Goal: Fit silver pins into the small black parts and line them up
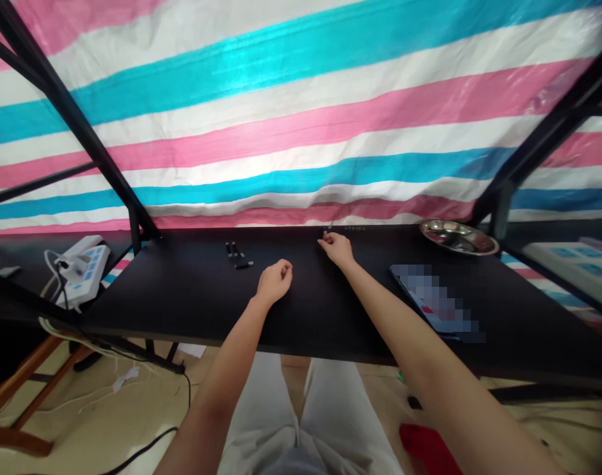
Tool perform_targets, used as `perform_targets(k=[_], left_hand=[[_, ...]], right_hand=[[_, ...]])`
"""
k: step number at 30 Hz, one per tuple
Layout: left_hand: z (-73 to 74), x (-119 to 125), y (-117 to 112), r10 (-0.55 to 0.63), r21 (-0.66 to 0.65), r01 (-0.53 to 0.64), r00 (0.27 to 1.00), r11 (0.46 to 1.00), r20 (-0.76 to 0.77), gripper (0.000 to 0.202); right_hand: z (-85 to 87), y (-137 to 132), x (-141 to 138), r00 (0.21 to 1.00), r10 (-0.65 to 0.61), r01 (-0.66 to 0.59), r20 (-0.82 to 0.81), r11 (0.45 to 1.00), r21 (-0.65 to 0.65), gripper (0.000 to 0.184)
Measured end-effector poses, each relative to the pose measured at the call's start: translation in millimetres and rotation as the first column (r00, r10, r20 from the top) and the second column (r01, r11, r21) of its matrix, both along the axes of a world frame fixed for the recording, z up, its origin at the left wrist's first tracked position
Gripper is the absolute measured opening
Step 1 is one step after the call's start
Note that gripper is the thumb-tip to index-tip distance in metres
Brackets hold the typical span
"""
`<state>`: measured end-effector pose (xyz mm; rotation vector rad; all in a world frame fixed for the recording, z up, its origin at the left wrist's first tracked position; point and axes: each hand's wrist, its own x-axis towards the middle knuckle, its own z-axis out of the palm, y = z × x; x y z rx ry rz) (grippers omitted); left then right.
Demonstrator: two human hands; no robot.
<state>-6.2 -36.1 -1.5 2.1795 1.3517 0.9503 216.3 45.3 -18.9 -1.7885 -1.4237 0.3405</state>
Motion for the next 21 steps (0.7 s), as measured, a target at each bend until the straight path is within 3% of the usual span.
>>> perform_targets(k=[10,21], left_hand=[[1.8,2,-1,-0.056,-0.027,0.056,0.998,0.998,-0.020,0.016],[4.3,2,-3,-0.105,-0.056,0.105,0.994,0.993,-0.006,0.016]], right_hand=[[2.9,11,-2,0.995,-0.071,0.077,0.071,0.994,-0.084,0.015],[-6.1,19,10,0.996,-0.007,0.011,0.087,0.999,-0.047,0.010]])
